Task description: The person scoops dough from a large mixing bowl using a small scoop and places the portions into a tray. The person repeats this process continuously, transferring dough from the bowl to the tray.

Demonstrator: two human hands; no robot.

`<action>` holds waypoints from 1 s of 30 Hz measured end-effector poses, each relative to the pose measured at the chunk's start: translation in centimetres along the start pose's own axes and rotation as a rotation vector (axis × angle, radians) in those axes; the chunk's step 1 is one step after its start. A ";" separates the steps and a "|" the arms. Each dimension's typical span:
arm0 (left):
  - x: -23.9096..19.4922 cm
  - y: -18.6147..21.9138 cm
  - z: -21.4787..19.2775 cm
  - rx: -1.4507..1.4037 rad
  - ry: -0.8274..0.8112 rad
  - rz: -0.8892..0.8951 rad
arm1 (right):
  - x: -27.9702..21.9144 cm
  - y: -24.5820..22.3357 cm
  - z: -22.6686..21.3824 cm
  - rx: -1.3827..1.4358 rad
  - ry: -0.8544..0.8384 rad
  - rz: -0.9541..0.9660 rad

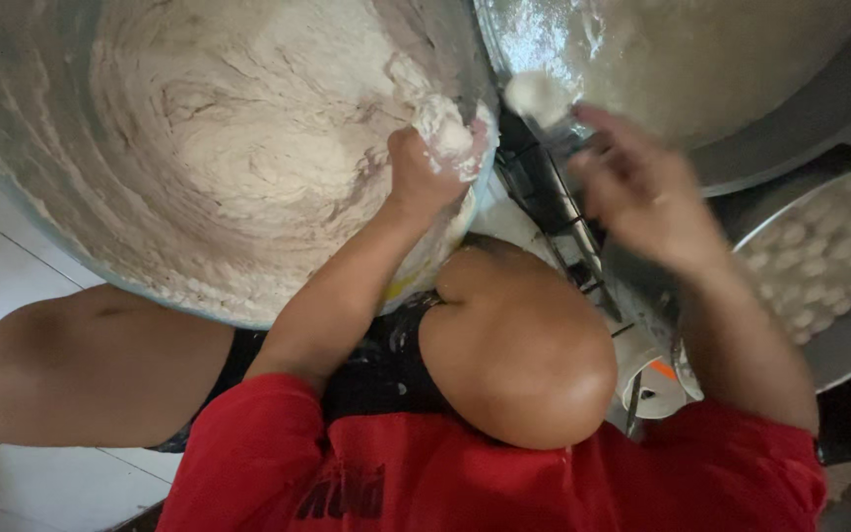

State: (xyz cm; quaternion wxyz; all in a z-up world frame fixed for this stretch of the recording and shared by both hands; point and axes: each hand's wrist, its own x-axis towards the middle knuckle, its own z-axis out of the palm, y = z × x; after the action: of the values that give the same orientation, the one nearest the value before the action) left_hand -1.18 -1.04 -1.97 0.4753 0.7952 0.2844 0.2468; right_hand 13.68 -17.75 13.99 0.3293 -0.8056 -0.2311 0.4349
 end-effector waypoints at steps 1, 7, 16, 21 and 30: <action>0.1 0.4 -0.2 -0.052 -0.002 0.013 | -0.2 -0.5 1.1 -0.065 0.009 -0.141; 0.5 1.3 -0.9 -0.140 -0.137 -0.102 | 0.2 -1.9 3.3 -0.194 -0.102 -0.201; 4.6 -4.2 -5.8 0.666 -0.496 -0.251 | 2.1 -0.6 1.5 0.154 -0.218 0.024; 6.1 -11.7 -14.0 0.680 -0.103 -0.410 | 3.7 3.2 -3.1 0.146 -0.015 0.025; -0.8 -7.5 -3.1 0.312 -0.133 -0.207 | 7.1 10.4 -8.7 -0.840 0.481 -0.246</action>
State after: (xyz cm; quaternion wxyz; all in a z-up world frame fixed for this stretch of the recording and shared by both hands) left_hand -5.45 3.21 -7.51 0.3870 0.8401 0.3676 0.0966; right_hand 25.64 -22.95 6.02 0.0692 -0.9129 -0.3972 0.0639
